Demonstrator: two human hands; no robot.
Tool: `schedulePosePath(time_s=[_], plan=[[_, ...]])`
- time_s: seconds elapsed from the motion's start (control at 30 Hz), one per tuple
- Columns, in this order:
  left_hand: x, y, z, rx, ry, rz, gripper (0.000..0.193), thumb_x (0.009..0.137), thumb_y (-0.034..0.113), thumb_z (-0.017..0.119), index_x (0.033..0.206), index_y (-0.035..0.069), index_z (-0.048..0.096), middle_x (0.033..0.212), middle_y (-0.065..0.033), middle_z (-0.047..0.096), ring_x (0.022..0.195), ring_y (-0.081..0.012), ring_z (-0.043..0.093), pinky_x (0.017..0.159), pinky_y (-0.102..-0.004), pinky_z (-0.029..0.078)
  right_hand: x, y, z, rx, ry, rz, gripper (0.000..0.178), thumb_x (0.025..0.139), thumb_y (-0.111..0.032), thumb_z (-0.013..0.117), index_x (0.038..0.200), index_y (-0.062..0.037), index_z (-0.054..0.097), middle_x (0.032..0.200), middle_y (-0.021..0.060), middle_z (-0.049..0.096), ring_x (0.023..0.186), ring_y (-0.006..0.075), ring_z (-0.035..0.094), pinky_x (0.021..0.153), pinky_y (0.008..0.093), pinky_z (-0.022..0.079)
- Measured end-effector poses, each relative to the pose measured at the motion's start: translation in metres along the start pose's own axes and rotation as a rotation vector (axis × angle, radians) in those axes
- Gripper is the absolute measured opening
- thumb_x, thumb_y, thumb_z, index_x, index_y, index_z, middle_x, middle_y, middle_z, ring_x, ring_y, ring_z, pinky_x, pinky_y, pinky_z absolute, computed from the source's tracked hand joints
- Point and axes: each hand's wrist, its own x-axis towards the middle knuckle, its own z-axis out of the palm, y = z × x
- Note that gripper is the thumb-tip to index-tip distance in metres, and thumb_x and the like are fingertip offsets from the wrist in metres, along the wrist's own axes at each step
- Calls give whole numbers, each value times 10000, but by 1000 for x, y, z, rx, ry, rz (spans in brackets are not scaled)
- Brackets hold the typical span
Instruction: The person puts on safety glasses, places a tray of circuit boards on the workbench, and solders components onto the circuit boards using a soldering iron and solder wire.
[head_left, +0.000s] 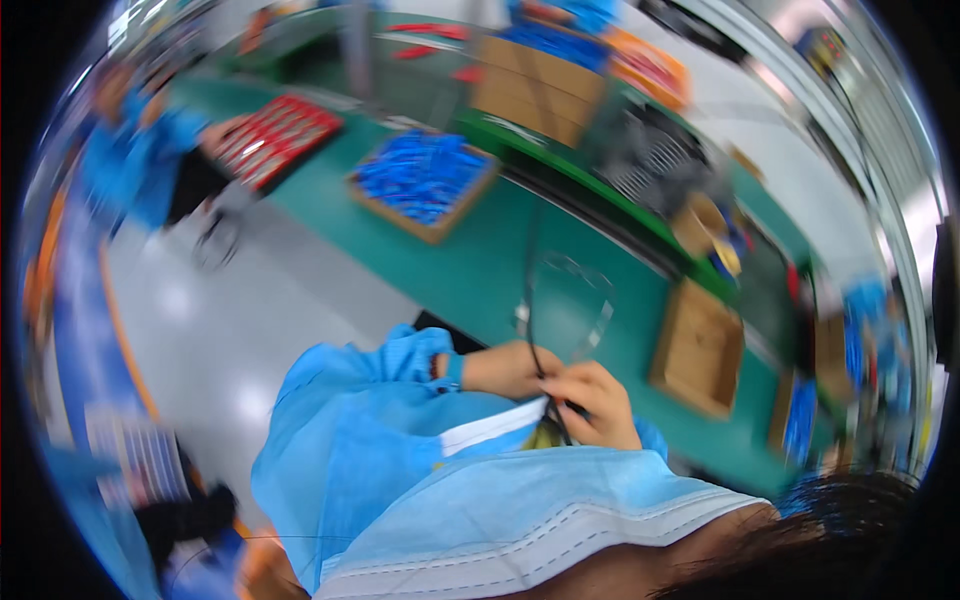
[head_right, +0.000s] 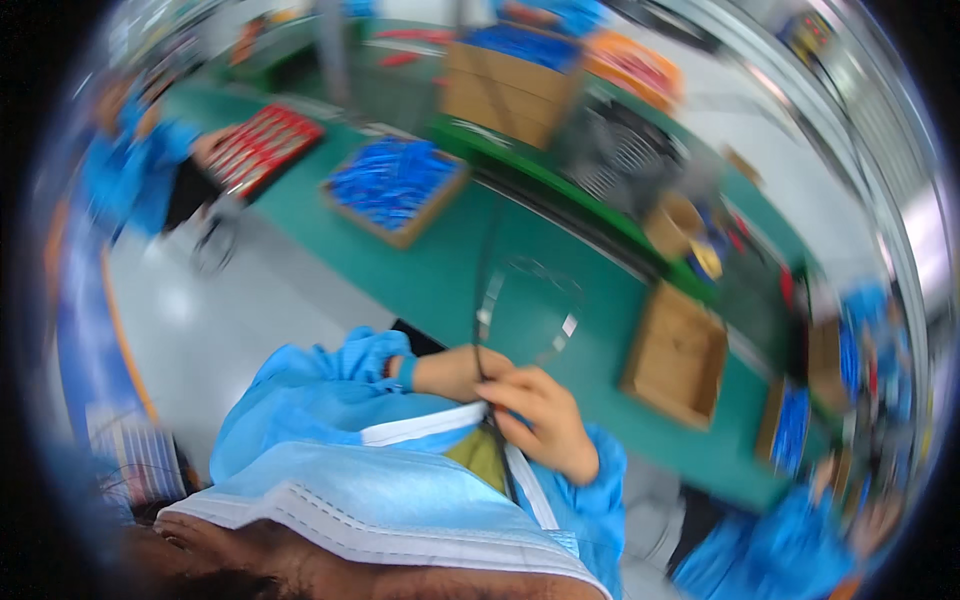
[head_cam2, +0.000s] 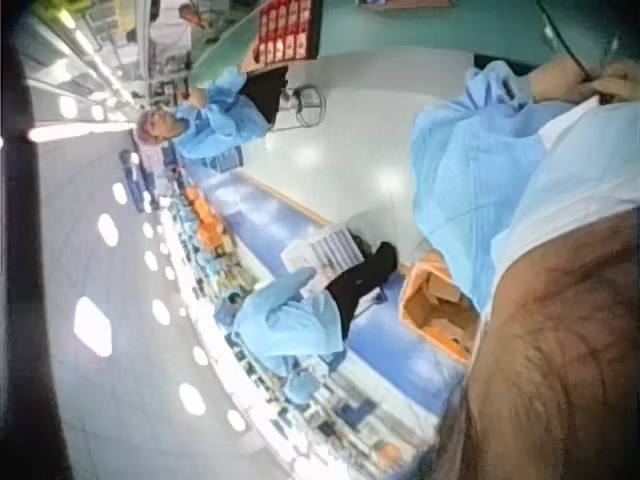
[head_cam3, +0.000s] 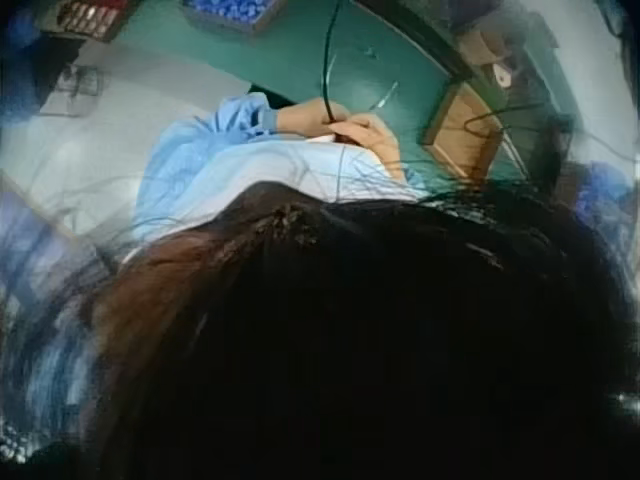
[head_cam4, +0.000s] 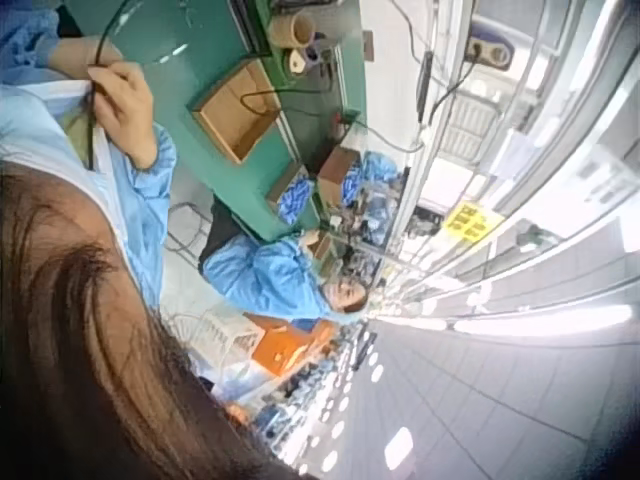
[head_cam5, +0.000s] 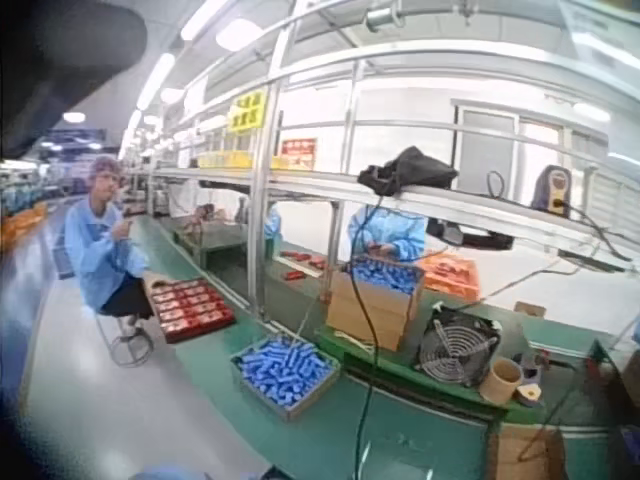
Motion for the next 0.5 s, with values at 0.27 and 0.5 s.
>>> schedulePosePath(time_s=[0.27, 0.5], plan=[[-38, 14, -1, 102, 158, -62, 156, 885, 172, 604, 902, 22, 641, 814, -132, 640, 747, -269, 630, 644, -361, 487, 23, -17, 15, 144, -256, -37, 389, 744, -29, 735, 1124, -73, 660, 966, 115, 632, 804, 244, 638, 687, 331, 514], [-32, 12, -4, 147, 103, 4, 236, 947, 220, 552, 931, -5, 620, 824, -160, 645, 723, -293, 625, 660, -383, 487, 4, 17, 21, 219, -4, 72, 282, 898, -214, 643, 1078, 1, 615, 975, 139, 646, 861, 254, 622, 779, 331, 486]])
